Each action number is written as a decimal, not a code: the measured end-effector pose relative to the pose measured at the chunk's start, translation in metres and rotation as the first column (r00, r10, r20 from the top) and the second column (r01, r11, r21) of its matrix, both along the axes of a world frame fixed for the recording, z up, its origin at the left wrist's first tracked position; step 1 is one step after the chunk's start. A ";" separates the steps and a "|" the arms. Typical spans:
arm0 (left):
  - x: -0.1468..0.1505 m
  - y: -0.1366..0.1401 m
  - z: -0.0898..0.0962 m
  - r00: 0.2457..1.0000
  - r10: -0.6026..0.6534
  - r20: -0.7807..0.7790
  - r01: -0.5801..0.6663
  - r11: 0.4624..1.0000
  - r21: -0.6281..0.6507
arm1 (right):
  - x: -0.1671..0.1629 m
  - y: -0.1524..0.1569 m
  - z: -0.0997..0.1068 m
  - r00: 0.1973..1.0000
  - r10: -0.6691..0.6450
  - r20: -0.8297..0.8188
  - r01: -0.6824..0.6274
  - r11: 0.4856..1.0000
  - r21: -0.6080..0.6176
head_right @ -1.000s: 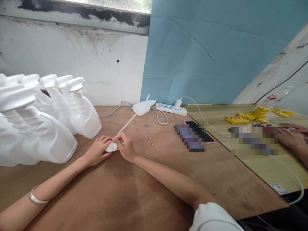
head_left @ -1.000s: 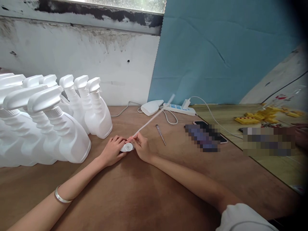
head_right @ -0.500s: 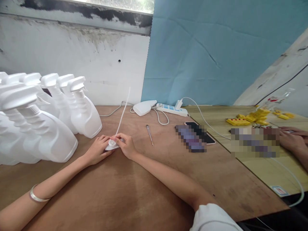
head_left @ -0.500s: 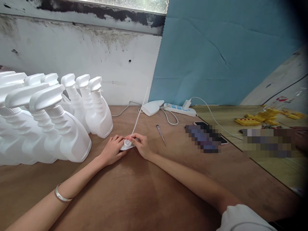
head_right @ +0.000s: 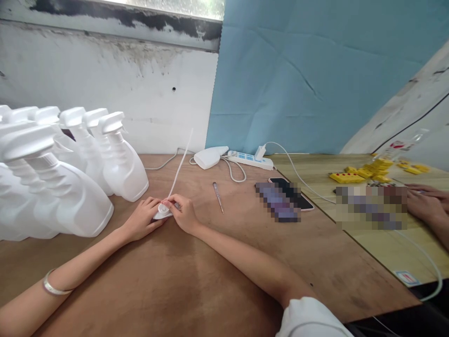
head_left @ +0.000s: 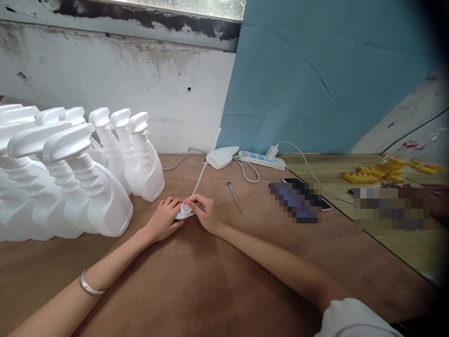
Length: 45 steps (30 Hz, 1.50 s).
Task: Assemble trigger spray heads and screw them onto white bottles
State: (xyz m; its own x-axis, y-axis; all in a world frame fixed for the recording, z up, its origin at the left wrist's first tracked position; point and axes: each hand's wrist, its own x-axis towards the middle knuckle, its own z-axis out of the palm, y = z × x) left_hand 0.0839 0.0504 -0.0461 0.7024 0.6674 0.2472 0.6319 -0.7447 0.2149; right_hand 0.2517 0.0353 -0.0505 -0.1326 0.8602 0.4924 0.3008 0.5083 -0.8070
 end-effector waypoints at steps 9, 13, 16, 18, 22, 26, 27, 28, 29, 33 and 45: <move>0.001 0.000 -0.002 1.000 -0.011 -0.006 0.011 1.000 0.005 | 0.000 -0.009 0.003 0.974 0.002 0.224 -0.059 0.966 0.250; 0.001 0.000 -0.003 1.000 -0.007 -0.005 0.007 1.000 0.010 | -0.001 -0.010 0.006 0.968 -0.012 0.250 -0.052 0.967 0.247; 0.001 0.000 -0.003 1.000 0.002 -0.009 -0.002 1.000 0.012 | -0.002 -0.010 0.011 0.954 -0.027 0.298 -0.054 0.965 0.258; 0.001 0.000 -0.003 1.000 0.007 -0.007 -0.007 1.000 0.015 | -0.002 -0.009 0.015 0.940 -0.035 0.338 -0.058 0.963 0.262; 0.002 0.000 -0.003 1.000 0.015 -0.002 -0.015 1.000 0.020 | 0.000 -0.003 0.020 0.912 -0.038 0.409 -0.073 0.964 0.255; 0.002 -0.001 -0.001 1.000 0.010 -0.003 -0.010 1.000 0.018 | 0.002 0.001 0.021 0.914 0.004 0.405 -0.103 0.969 0.223; 0.002 -0.001 -0.001 1.000 0.009 -0.003 -0.009 1.000 0.016 | 0.002 0.001 0.021 0.918 0.022 0.396 -0.115 0.970 0.213; 0.001 -0.001 0.000 1.000 0.007 -0.003 -0.007 1.000 0.013 | 0.002 0.001 0.021 0.921 0.041 0.387 -0.128 0.971 0.201; 0.001 -0.001 0.000 1.000 0.006 -0.002 -0.006 1.000 0.011 | 0.002 0.001 0.020 0.924 0.057 0.379 -0.139 0.971 0.192; 0.001 0.000 -0.001 1.000 0.004 -0.003 -0.004 1.000 0.010 | 0.003 0.005 0.016 0.928 0.086 0.364 -0.157 0.973 0.169; 0.001 0.000 -0.002 1.000 -0.015 -0.004 0.015 1.000 0.016 | 0.011 0.004 0.009 0.970 0.166 0.175 -0.185 0.977 0.102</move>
